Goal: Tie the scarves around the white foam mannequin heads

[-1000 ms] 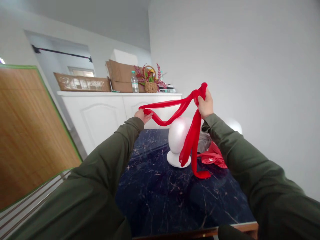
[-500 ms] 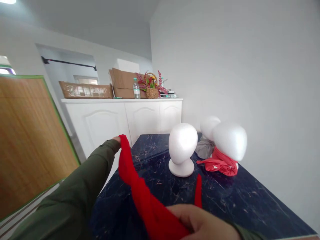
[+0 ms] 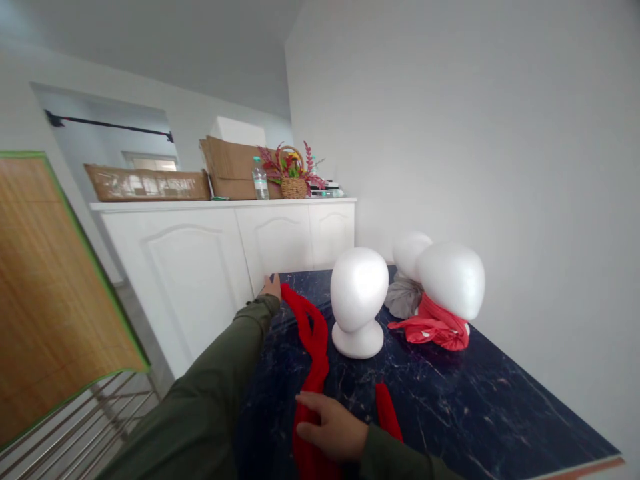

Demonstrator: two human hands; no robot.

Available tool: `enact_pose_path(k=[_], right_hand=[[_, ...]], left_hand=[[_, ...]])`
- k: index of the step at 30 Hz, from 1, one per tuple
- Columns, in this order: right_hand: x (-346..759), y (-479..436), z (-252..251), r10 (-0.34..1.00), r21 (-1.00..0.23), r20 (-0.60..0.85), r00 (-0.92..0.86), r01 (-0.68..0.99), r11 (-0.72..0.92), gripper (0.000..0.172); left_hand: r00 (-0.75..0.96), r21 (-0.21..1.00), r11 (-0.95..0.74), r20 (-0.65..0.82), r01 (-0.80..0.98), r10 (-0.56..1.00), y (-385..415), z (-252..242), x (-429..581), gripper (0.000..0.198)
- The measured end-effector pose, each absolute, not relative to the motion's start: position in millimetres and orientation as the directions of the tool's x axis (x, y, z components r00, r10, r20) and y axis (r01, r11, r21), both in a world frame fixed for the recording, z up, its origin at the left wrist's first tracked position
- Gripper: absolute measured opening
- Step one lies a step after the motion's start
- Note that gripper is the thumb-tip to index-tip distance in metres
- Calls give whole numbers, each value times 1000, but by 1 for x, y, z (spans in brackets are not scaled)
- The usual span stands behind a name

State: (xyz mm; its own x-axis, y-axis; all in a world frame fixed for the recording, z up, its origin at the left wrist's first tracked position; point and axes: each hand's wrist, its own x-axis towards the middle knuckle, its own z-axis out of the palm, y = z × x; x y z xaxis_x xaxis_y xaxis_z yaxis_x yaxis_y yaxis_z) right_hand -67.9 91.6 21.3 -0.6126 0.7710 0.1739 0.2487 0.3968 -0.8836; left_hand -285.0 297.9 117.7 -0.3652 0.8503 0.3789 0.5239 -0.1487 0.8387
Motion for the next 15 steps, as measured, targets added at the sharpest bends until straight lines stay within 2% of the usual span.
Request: enact_pose_path(k=[2,4,6,7,9,11,12,15], right_hand=[[-53,102,19,709,-875,155,-688,237,421,42],[-34,114,18,680,-886,153,-717,205,416,36],[-16,129,15,739,-905,129,-661,226,360,30],[-8,138,12,809,-907,133,-572,259,332,28],[6,158,4,945,-901,190,-266,334,275,27],[16,178,-7,958,-900,278,69,367,235,26],[20,187,-12,935,-902,308,177,366,228,28],[28,205,-24,898,-894,355,260,374,245,48]], left_hand=[[-320,799,-109,358,592,877,291,94,-276,55],[-236,753,-133,361,644,902,282,70,-266,51],[-130,700,-185,371,690,920,273,48,-253,45],[-78,680,-212,370,702,926,270,38,-244,43],[56,619,-274,348,736,936,263,20,-225,44],[208,514,-324,272,794,940,256,4,-208,50],[267,450,-343,225,824,937,254,-3,-201,54],[347,298,-384,170,874,922,251,-12,-203,55]])
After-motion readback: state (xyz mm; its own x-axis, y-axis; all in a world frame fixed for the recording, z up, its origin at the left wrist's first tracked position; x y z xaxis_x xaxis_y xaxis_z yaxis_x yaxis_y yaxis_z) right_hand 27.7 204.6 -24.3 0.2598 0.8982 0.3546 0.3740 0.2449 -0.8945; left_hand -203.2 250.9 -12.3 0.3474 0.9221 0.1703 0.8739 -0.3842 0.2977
